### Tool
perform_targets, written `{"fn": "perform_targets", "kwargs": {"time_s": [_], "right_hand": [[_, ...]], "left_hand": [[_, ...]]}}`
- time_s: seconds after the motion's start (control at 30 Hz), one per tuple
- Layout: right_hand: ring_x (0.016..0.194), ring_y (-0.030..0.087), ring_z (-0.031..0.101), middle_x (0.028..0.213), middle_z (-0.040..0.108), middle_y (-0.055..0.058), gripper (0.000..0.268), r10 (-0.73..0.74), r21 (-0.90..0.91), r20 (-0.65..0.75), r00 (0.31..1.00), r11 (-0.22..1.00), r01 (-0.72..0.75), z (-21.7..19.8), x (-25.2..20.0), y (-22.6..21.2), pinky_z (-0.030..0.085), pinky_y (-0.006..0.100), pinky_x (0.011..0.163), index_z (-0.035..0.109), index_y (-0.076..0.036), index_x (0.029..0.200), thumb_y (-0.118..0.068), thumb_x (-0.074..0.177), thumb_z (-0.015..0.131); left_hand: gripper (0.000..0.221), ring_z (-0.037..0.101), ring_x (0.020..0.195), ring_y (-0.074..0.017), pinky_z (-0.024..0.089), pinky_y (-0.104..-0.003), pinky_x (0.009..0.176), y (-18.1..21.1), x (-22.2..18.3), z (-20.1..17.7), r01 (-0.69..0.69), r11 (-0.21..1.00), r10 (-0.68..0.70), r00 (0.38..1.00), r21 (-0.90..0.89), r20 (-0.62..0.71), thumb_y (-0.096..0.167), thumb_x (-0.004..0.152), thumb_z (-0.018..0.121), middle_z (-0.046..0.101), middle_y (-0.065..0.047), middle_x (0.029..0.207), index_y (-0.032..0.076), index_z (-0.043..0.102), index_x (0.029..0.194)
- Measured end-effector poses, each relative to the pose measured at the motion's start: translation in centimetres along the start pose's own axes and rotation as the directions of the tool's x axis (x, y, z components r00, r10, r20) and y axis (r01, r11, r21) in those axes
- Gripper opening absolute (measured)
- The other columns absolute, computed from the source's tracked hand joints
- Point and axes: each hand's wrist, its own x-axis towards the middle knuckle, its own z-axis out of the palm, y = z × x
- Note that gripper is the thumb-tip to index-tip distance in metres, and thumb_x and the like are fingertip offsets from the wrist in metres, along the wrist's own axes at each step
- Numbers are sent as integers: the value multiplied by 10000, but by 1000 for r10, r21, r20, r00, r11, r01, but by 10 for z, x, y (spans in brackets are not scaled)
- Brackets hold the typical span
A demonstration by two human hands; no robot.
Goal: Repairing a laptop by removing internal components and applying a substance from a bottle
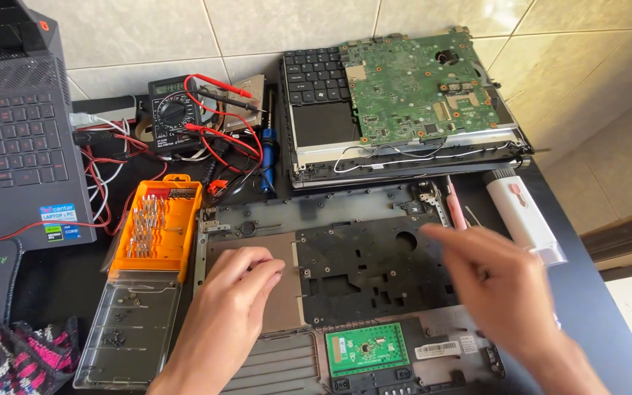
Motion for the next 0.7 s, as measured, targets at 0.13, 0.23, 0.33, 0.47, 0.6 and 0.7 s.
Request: {"fn": "perform_targets", "kwargs": {"time_s": [0.13,0.23,0.33,0.47,0.6,0.7], "right_hand": [[537,133,485,825,706,-25,278,378,-221,-150,914,888,-404,-27,-3,17,439,261,663,809,-160,1198,-111,951,691],[708,166,611,913,775,-109,339,523,-381,-69,850,773,-507,-34,-12,31,475,318,810,794,-250,1182,-313,851,767],[715,185,632,948,748,-79,365,554,-401,-35,831,754,-520,-28,-20,30,492,321,797,788,-261,1206,-335,851,751],[739,205,615,962,757,-59,377,537,-384,-41,843,770,-509,-25,-25,38,493,341,802,785,-252,1223,-296,850,760],[699,185,628,943,752,-89,421,475,-422,-92,875,778,-466,-19,-29,49,510,324,851,793,-267,1238,-221,822,747],[703,164,544,932,713,-66,398,415,-389,-140,899,812,-436,-16,-35,56,484,308,799,799,-186,1253,-161,859,753]], "left_hand": [[165,610,945,-223,542,-359,785,-3,-1,-2,-3,1000,3,1000,-6,5,46,947,651,650,-62,1071,-2,713,1091],[160,613,941,-240,536,-365,813,-4,-2,-3,-25,1000,25,1000,-7,4,57,962,631,651,-76,1090,-7,704,1089],[176,622,989,-232,543,-376,818,-5,-3,-4,-7,1000,6,1000,14,26,76,962,628,655,-61,1106,8,708,1103],[164,628,984,-219,550,-366,812,0,-5,-9,12,1000,-13,999,21,32,84,966,626,652,-45,1108,15,711,1088],[179,662,1048,-227,555,-367,848,-4,-13,-16,52,998,-52,998,23,-25,130,977,625,669,-54,1148,27,727,1082],[184,665,1048,-242,559,-368,866,-3,-18,-21,79,997,-79,996,1,-50,132,975,633,665,-80,1178,17,733,1078]]}}
